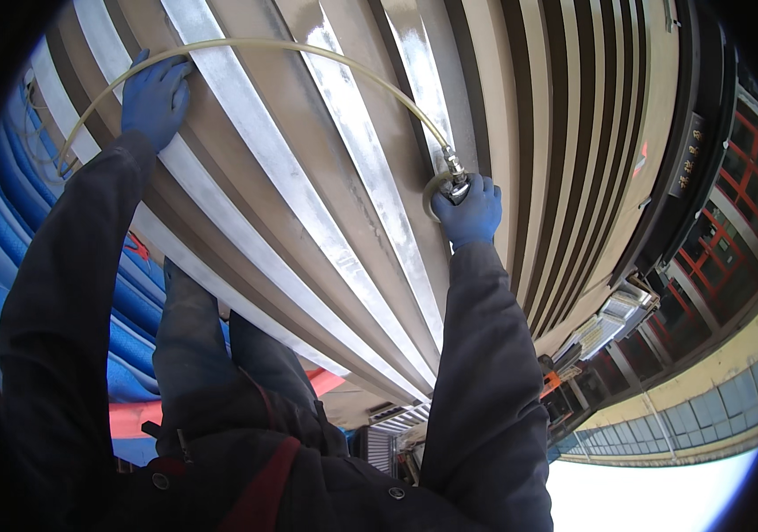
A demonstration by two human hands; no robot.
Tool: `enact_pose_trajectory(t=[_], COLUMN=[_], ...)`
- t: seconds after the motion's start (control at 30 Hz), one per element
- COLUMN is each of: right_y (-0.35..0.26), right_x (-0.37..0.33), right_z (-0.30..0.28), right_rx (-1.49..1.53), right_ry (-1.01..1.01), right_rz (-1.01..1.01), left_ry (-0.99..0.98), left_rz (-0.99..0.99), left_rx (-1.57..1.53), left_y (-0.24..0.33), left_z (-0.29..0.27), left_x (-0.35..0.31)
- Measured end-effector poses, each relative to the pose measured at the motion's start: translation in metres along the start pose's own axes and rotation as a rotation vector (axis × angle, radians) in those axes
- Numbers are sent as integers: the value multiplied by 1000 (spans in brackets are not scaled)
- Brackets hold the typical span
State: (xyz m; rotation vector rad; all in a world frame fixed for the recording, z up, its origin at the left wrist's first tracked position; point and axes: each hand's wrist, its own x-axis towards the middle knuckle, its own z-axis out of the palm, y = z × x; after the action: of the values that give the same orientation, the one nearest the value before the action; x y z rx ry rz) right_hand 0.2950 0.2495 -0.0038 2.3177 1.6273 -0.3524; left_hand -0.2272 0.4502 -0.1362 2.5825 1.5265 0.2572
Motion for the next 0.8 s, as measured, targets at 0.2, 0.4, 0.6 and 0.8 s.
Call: enact_pose_trajectory(t=[0.2, 0.4, 0.6, 0.8], right_y=[-15, 1, -7, -10], right_x=[28, 9, 12, 28], right_z=[8, 4, 6, 9], right_rx=[59, 14, 27, 52], right_ry=[178, 50, 92, 126], right_rz=[-126, -34, -43, -97], left_ry=[-74, -42, -85, -35], left_rz=[19, -20, -15, 46], left_rx=[-24, -20, -45, -10], left_y=[-4, 0, -2, -1], left_z=[1, 1, 0, -2], left_x=[0, 0, 0, 3])
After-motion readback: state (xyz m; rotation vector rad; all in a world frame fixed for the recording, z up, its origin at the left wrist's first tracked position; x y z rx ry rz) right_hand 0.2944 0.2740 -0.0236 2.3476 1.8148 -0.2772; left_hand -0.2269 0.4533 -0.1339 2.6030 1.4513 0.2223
